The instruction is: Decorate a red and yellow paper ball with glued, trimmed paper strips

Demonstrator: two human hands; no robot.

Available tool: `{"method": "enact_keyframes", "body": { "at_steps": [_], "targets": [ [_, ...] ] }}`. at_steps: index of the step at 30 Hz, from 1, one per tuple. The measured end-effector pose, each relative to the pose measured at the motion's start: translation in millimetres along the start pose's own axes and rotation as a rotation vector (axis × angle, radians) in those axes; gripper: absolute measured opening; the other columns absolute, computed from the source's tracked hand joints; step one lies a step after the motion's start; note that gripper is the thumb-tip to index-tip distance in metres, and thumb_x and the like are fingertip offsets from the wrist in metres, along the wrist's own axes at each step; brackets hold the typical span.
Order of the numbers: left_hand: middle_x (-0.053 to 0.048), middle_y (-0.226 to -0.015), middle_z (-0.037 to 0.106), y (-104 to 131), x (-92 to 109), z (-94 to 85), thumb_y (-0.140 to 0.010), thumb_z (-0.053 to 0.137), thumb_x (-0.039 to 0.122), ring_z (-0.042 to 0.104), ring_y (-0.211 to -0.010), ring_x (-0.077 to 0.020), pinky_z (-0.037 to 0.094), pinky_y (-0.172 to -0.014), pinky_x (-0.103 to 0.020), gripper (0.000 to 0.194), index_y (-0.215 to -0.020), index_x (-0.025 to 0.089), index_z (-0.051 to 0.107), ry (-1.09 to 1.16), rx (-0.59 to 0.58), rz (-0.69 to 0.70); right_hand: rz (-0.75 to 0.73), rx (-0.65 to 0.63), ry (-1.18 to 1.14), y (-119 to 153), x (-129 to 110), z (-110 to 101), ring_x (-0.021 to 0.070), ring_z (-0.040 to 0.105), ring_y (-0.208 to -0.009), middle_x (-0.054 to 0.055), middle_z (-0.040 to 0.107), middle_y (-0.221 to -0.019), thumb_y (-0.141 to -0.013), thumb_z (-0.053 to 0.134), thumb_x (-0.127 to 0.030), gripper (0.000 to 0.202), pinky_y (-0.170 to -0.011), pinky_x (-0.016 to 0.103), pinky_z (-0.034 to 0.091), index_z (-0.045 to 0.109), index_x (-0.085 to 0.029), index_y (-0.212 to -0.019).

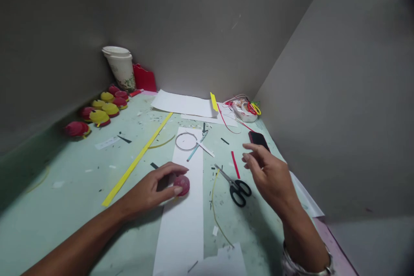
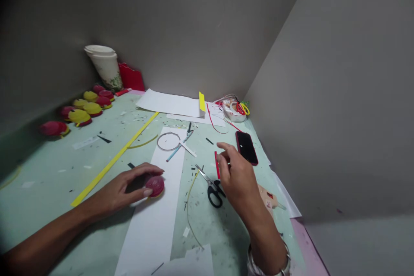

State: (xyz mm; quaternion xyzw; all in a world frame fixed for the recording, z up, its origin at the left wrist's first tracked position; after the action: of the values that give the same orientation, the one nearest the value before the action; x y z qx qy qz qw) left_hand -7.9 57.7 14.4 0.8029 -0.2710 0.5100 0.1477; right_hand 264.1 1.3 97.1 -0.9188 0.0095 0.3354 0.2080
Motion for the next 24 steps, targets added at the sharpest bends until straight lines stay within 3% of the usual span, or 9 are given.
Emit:
{"method": "enact_keyframes", "body": {
  "at_steps": [3,7,9,11,15,17,19,22,24],
  "targets": [
    [-0.009,-0.118,0.070,2.4,-0.6,-5.1,-0.083,0.064,0.045,0.064,-0.108,-0.0305,0.049,-0.095,-0.043,0.034,-0.112,0.028,0.070,0.117,0.113,-0.024,0.065,0.035,-0.027,1.0,2.8,-1.8,0.0177,0.067,-0.067,0.001,0.071,-0.077,-0.092,0.054,-0.035,0.022,-0.066,0.029,0.049,0.070,-0.022,-0.101],
    [-0.006,-0.095,0.073,7.3,0.7,-21.0,-0.086,0.061,0.048,0.066,-0.094,-0.0268,0.051,-0.087,-0.038,0.026,-0.092,0.025,0.071,0.261,0.483,-0.100,0.149,0.073,-0.090,-2.3,-3.0,-5.0,0.0157,0.061,-0.057,-0.001,0.068,-0.066,-0.091,0.057,-0.042,0.025,-0.058,0.027,0.046,0.071,-0.022,-0.091],
    [-0.004,-0.083,0.070,6.8,8.8,-25.9,-0.087,0.060,0.047,0.064,-0.085,-0.0239,0.050,-0.084,-0.037,0.025,-0.082,0.024,0.069,0.258,0.583,-0.101,0.150,0.049,-0.172,-6.7,-13.6,1.1,0.0145,0.059,-0.056,-0.002,0.066,-0.064,-0.090,0.058,-0.043,0.025,-0.056,0.025,0.046,0.068,-0.021,-0.085],
    [-0.002,-0.074,0.067,1.0,21.5,-23.9,-0.088,0.059,0.047,0.062,-0.078,-0.0217,0.050,-0.079,-0.034,0.027,-0.078,0.024,0.068,0.270,0.524,-0.085,0.115,-0.008,-0.245,-11.1,-28.7,14.4,0.0133,0.057,-0.053,-0.003,0.063,-0.061,-0.089,0.059,-0.043,0.025,-0.053,0.023,0.044,0.064,-0.021,-0.080],
    [-0.004,-0.081,0.071,-14.8,49.1,-3.7,-0.088,0.056,0.050,0.060,-0.069,-0.0189,0.049,-0.066,-0.031,0.033,-0.094,0.023,0.075,0.376,0.155,-0.017,-0.049,-0.119,-0.211,-14.5,-56.9,50.4,0.0111,0.050,-0.049,-0.005,0.057,-0.056,-0.086,0.062,-0.036,0.022,-0.050,0.022,0.037,0.057,-0.022,-0.070],
    [-0.004,-0.076,0.070,-19.4,55.0,4.9,-0.089,0.053,0.051,0.056,-0.059,-0.0168,0.046,-0.056,-0.030,0.039,-0.101,0.022,0.076,0.397,0.046,-0.047,-0.141,-0.160,-0.119,-14.6,-62.9,64.6,0.0111,0.049,-0.052,-0.005,0.057,-0.059,-0.082,0.064,-0.028,0.019,-0.051,0.022,0.035,0.053,-0.022,-0.067],
    [-0.003,-0.073,0.069,-22.9,56.1,8.5,-0.087,0.055,0.050,0.055,-0.055,-0.0162,0.044,-0.054,-0.029,0.039,-0.101,0.022,0.076,0.359,-0.002,-0.092,-0.204,-0.156,0.005,-16.3,-63.2,70.3,0.0123,0.050,-0.057,-0.003,0.059,-0.066,-0.078,0.066,-0.024,0.015,-0.054,0.023,0.035,0.053,-0.022,-0.071],
    [-0.005,-0.082,0.075,-29.2,58.1,3.5,-0.082,0.062,0.045,0.063,-0.072,-0.0216,0.049,-0.067,-0.033,0.030,-0.094,0.024,0.079,0.262,-0.041,-0.074,-0.216,-0.185,0.127,-24.5,-58.3,65.6,0.0149,0.053,-0.063,-0.002,0.061,-0.077,-0.075,0.072,-0.030,0.022,-0.057,0.024,0.036,0.055,-0.022,-0.087],
    [-0.004,-0.085,0.077,-35.4,59.6,-9.7,-0.078,0.069,0.041,0.064,-0.079,-0.0230,0.049,-0.074,-0.035,0.021,-0.089,0.026,0.080,0.251,0.022,-0.047,-0.234,-0.258,0.138,-33.1,-55.6,57.8,0.0161,0.056,-0.066,0.000,0.064,-0.084,-0.076,0.073,-0.035,0.031,-0.059,0.025,0.038,0.057,-0.022,-0.099]
  ]
}}
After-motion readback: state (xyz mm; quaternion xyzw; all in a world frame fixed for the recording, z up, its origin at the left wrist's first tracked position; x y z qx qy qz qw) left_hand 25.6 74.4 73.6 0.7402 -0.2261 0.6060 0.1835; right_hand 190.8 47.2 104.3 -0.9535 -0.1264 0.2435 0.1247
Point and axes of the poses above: each hand's wrist, its own y-axis away from the middle knuckle, its own z-axis out of the palm, x = y × z, the point moved 4 cm from there along -y, towards the middle knuckle
